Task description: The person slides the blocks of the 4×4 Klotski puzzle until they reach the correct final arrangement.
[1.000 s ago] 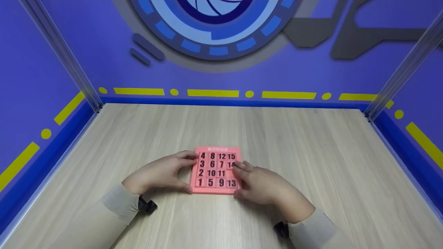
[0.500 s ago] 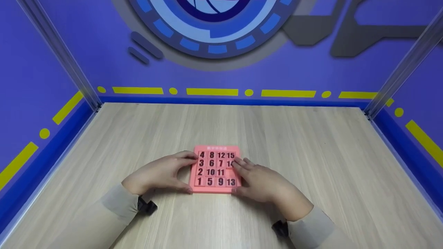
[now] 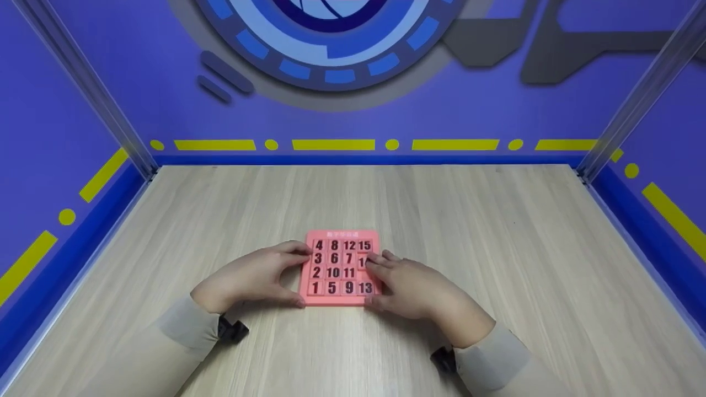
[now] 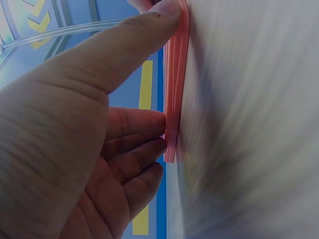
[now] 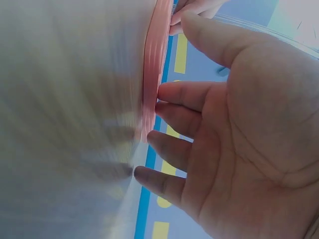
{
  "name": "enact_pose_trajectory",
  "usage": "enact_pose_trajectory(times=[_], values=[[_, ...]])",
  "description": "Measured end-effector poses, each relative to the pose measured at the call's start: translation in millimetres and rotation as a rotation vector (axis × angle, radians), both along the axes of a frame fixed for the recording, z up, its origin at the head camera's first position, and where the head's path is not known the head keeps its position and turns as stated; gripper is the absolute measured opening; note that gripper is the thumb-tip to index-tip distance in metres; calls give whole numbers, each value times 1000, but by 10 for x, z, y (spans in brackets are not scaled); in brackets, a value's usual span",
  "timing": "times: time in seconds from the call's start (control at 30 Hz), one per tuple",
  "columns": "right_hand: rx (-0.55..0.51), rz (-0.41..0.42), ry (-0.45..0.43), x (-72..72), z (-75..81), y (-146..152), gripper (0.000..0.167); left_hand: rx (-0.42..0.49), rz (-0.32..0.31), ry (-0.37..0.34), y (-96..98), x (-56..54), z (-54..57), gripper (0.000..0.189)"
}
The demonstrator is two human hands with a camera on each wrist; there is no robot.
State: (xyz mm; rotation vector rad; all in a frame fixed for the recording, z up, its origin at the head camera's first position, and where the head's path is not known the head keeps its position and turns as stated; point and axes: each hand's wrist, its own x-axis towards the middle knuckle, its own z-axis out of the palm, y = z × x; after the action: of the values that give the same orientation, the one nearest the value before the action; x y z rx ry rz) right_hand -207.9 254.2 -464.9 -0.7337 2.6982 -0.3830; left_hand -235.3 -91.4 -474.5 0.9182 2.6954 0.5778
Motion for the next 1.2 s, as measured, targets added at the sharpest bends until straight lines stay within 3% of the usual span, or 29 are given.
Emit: enact_pose_trajectory(times=[0.3, 0.63, 0.77, 0.93, 1.07, 1.2], values=[[3, 75, 70, 84, 97, -37, 64, -24, -15, 25, 10, 0, -1, 94], [28, 99, 165, 90, 134, -61, 52, -8, -8, 12, 8, -11, -15, 89], [30, 68, 198, -1, 212, -102, 48, -2, -3, 13, -5, -14, -19, 88], [25, -1, 167, -228, 274, -193, 50, -3, 2, 20, -21, -14, -4, 85], [21, -46, 117, -383, 230, -233, 60, -11, 0, 18, -18, -5, 9, 86], [34, -70, 29, -439, 133, -237, 71, -11, -4, 11, -16, 0, 19, 88]])
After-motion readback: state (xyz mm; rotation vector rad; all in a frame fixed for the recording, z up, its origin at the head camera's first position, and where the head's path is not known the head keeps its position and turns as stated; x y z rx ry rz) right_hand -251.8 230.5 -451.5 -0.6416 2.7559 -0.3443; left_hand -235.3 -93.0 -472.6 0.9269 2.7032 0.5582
